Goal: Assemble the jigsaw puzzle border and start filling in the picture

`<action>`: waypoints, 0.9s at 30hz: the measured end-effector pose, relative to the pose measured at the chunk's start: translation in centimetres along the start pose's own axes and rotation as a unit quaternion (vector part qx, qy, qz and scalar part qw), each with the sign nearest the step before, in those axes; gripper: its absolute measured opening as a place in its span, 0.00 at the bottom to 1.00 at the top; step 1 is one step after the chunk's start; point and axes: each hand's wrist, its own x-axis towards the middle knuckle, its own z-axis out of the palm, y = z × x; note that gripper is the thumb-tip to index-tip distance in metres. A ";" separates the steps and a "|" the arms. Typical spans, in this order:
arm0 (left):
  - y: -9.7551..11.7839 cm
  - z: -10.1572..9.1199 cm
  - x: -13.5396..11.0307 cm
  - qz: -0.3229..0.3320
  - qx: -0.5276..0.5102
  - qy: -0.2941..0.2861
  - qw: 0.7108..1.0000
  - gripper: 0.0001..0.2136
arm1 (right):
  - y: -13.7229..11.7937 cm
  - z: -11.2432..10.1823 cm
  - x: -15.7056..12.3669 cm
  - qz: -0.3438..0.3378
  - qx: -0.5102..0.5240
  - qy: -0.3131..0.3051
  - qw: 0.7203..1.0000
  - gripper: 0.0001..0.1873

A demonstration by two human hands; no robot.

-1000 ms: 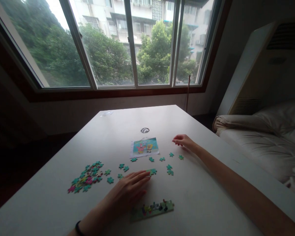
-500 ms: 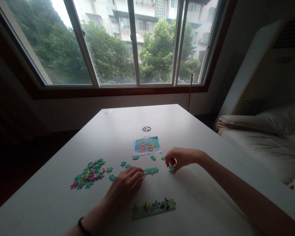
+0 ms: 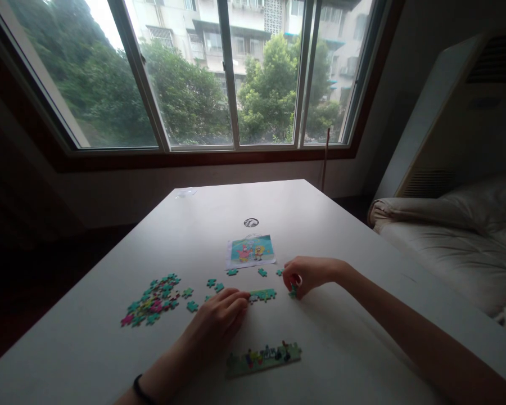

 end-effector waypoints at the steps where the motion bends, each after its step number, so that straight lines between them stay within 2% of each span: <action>1: 0.0 0.0 0.0 0.002 0.000 0.000 1.000 0.08 | -0.1 0.0 0.0 -0.005 -0.003 0.006 1.000 0.11; 7: 0.2 -0.1 0.3 0.011 0.006 0.013 1.000 0.09 | -0.4 -0.1 -0.1 -0.007 -0.005 0.022 1.000 0.16; 17: 0.1 -0.1 0.1 0.001 -0.001 0.000 1.000 0.09 | -0.2 0.0 0.0 -0.021 -0.003 0.016 1.000 0.08; 22: 0.0 0.0 0.1 0.004 -0.001 -0.003 1.000 0.08 | -0.5 0.0 -0.1 -0.016 -0.012 0.034 0.999 0.16; 27: 0.0 -0.1 0.1 -0.002 0.004 -0.006 1.000 0.08 | -0.7 0.1 0.1 0.015 -0.029 0.036 0.999 0.14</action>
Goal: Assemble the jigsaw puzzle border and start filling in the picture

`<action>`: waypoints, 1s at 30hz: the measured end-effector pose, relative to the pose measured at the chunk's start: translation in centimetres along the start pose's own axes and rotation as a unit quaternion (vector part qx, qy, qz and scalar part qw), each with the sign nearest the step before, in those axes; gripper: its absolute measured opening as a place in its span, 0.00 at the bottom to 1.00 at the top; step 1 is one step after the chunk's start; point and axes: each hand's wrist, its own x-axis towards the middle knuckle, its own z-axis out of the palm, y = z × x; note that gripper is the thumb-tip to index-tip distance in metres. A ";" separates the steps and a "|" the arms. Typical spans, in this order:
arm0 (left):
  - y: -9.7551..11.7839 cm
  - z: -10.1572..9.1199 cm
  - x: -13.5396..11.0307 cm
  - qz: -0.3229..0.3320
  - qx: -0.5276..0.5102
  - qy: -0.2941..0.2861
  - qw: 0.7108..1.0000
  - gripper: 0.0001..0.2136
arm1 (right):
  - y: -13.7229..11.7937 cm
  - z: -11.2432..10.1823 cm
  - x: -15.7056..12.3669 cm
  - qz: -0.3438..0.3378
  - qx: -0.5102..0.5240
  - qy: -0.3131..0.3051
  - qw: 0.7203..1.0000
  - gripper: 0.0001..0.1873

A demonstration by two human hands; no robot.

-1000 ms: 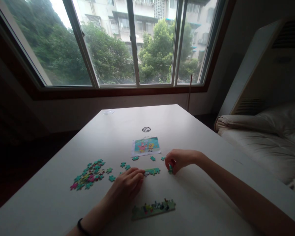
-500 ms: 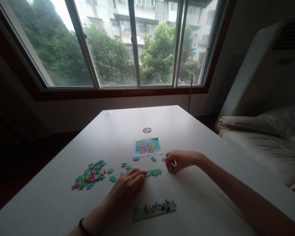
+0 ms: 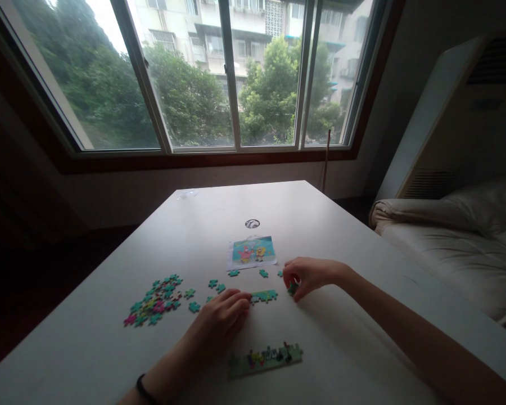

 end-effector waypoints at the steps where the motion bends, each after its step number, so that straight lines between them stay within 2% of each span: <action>1: 0.0 0.0 0.0 0.001 -0.001 0.001 1.000 0.08 | 0.0 0.1 0.1 0.005 -0.001 0.000 1.000 0.14; 5: 0.0 0.0 0.0 0.004 -0.004 0.005 1.000 0.08 | 0.3 0.3 0.2 0.000 0.018 -0.005 1.000 0.08; 12: 0.2 -0.1 0.1 0.008 -0.004 0.011 1.000 0.08 | 0.9 -0.1 -0.2 0.001 0.014 0.009 1.000 0.12; 19: 0.2 0.0 0.1 0.011 -0.004 0.017 1.000 0.09 | 1.6 -0.4 -0.7 0.052 0.015 -0.018 0.998 0.15; 30: -0.1 0.2 0.0 0.007 -0.010 0.008 1.000 0.08 | 1.8 0.5 0.0 0.002 0.075 -0.038 0.996 0.09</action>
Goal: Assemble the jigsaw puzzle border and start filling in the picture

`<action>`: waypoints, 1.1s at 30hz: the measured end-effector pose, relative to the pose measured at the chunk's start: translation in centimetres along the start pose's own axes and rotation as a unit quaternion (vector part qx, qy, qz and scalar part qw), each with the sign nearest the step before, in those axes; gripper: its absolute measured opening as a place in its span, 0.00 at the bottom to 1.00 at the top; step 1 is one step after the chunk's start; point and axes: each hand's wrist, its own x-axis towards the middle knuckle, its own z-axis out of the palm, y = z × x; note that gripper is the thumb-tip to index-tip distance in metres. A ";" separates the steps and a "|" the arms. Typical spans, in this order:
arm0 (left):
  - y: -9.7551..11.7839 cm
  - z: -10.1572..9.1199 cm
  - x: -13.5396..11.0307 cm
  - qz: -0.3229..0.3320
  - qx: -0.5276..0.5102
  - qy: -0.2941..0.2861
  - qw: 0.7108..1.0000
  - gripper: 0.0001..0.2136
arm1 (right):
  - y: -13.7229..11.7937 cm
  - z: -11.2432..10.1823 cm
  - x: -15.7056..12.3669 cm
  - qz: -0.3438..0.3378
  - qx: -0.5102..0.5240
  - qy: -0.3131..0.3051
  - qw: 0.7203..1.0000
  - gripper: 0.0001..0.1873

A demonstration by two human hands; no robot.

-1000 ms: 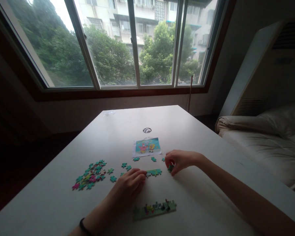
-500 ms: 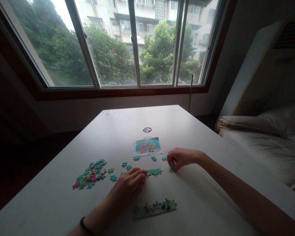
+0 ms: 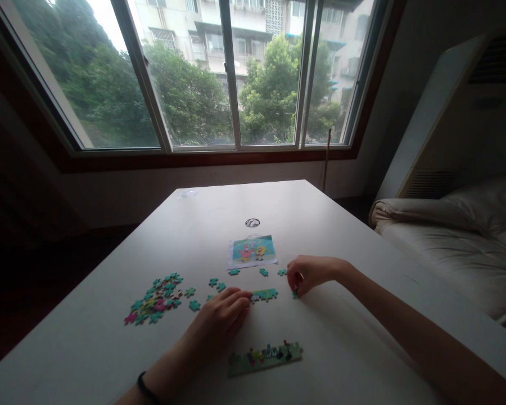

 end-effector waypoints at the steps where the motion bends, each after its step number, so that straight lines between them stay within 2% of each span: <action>1: 0.0 0.0 0.0 -0.001 -0.003 -0.001 1.000 0.08 | 0.0 0.0 0.0 -0.001 -0.004 0.003 1.000 0.09; 11: 0.0 0.0 0.1 0.002 -0.001 0.008 1.000 0.09 | -0.7 -0.2 -0.2 0.000 -0.014 0.013 1.000 0.08; 18: 0.1 -0.1 0.0 -0.003 -0.001 0.001 1.000 0.09 | -0.6 -0.3 -0.3 0.009 0.011 -0.009 1.000 0.11; 23: 0.7 -0.6 0.4 0.025 0.008 0.005 1.000 0.10 | -0.7 -0.2 -0.2 0.001 0.010 -0.004 1.000 0.09; 30: 0.6 -0.4 0.3 0.052 0.026 0.022 0.998 0.12 | -2.8 -0.4 -0.1 -0.029 0.083 0.077 0.993 0.07; 33: 0.5 -0.3 0.1 0.048 0.031 0.038 0.998 0.11 | -3.9 -0.3 0.2 -0.076 0.091 0.100 0.988 0.09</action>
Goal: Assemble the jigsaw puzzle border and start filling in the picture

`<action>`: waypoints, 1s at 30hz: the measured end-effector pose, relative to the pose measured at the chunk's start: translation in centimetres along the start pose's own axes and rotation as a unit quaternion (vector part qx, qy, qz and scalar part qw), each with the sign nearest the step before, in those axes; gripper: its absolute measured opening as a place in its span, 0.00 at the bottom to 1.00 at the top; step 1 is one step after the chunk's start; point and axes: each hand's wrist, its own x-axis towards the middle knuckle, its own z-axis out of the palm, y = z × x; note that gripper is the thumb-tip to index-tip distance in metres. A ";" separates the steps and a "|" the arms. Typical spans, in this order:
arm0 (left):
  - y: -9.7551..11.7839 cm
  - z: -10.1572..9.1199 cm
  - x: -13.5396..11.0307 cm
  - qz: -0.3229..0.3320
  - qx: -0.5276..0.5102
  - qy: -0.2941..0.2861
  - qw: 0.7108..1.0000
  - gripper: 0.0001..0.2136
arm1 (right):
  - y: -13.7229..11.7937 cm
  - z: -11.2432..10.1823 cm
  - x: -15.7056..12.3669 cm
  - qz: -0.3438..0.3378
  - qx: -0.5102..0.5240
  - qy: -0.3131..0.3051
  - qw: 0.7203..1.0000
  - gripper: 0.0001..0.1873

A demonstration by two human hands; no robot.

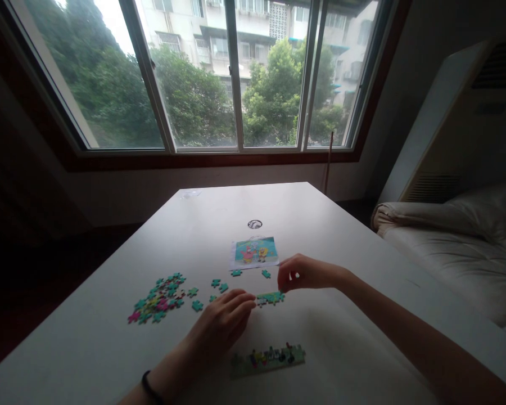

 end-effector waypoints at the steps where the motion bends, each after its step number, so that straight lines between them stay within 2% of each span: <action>1: 0.0 0.0 -0.1 -0.003 0.004 0.008 1.000 0.11 | -0.3 0.2 0.3 -0.017 0.001 0.003 1.000 0.09; 4: 0.1 0.0 -0.2 -0.022 0.031 0.056 0.998 0.10 | -0.7 1.1 1.8 -0.027 0.031 -0.008 0.999 0.09; 7: 0.0 -0.2 -0.4 -0.058 0.059 0.128 0.988 0.11 | -0.6 2.2 4.5 0.023 0.100 -0.032 0.994 0.11; 10: -0.3 -0.4 -0.7 -0.099 0.056 0.178 0.977 0.12 | -0.1 3.3 7.6 0.045 0.132 -0.058 0.989 0.13; 12: -0.5 -0.4 -0.8 -0.126 0.044 0.188 0.973 0.11 | 0.4 4.0 9.3 0.063 0.117 -0.086 0.987 0.14; 15: -0.8 -0.4 -0.9 -0.150 0.025 0.168 0.974 0.10 | 0.8 4.8 10.9 0.064 0.076 -0.089 0.991 0.09; 18: -0.8 -0.3 -0.8 -0.161 0.012 0.150 0.975 0.12 | 1.1 5.3 11.3 0.065 0.070 -0.074 0.993 0.06; 25: -0.7 -0.5 -0.7 -0.189 0.000 0.165 0.968 0.14 | 1.4 6.0 10.8 0.045 0.100 -0.026 0.994 0.08; 30: -1.3 -0.4 -0.7 -0.246 -0.020 0.159 0.956 0.13 | 1.4 5.5 9.0 0.028 0.203 0.099 0.974 0.07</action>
